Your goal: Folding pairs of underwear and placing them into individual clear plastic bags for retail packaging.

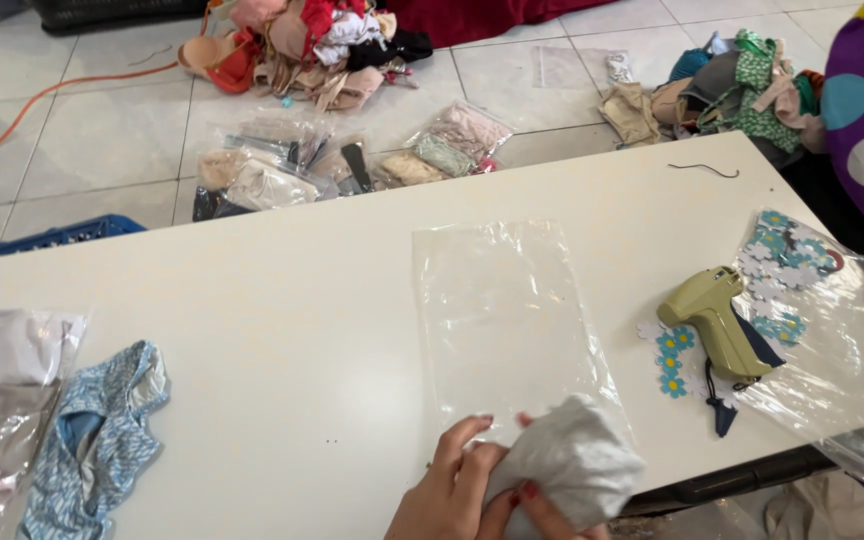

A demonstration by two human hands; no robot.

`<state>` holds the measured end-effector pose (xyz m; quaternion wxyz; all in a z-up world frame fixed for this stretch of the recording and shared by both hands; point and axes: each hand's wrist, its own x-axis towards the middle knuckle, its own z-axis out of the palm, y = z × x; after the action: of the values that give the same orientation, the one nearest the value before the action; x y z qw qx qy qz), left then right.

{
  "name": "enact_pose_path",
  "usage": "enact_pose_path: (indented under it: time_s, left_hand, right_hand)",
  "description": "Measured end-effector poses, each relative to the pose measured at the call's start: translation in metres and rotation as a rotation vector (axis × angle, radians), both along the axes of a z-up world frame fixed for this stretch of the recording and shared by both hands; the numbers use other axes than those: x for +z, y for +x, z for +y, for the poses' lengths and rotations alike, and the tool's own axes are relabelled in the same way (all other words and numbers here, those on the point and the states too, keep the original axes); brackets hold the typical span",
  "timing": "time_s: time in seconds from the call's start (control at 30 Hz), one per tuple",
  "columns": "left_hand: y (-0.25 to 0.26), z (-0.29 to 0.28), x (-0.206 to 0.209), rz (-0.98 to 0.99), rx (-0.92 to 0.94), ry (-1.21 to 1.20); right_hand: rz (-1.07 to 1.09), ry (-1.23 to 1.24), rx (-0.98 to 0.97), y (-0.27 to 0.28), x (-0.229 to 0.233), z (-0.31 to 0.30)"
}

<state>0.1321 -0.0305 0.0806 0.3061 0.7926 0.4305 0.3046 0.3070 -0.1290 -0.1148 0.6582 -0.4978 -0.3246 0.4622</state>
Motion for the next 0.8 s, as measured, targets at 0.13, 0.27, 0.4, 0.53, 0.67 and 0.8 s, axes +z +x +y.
enact_pose_path:
  time_s: [0.13, 0.27, 0.4, 0.53, 0.67, 0.8]
  left_hand:
    - [-0.006, 0.015, 0.008, 0.063, -0.095, 0.048]
    - [-0.013, 0.023, 0.010, 0.157, -0.065, 0.178]
    - [-0.014, 0.025, 0.007, 0.170, -0.041, 0.204]
    - [-0.011, 0.025, -0.017, 0.403, -0.174, 0.182]
    - [-0.005, 0.030, -0.027, 0.407, -0.136, 0.295]
    - [0.002, 0.041, -0.020, 0.517, -0.016, 0.417]
  right_hand:
    - [0.022, 0.026, 0.050, 0.032, 0.145, 0.057]
    - [0.129, 0.036, 0.192, 0.071, 0.164, 0.059]
    - [0.082, -0.463, -0.112, 0.049, 0.235, 0.071]
    - [0.094, -0.399, -0.069, 0.059, 0.245, 0.072]
    - [0.225, 0.141, 0.262, 0.105, 0.206, 0.052]
    - [0.261, 0.165, 0.361, 0.123, 0.186, 0.049]
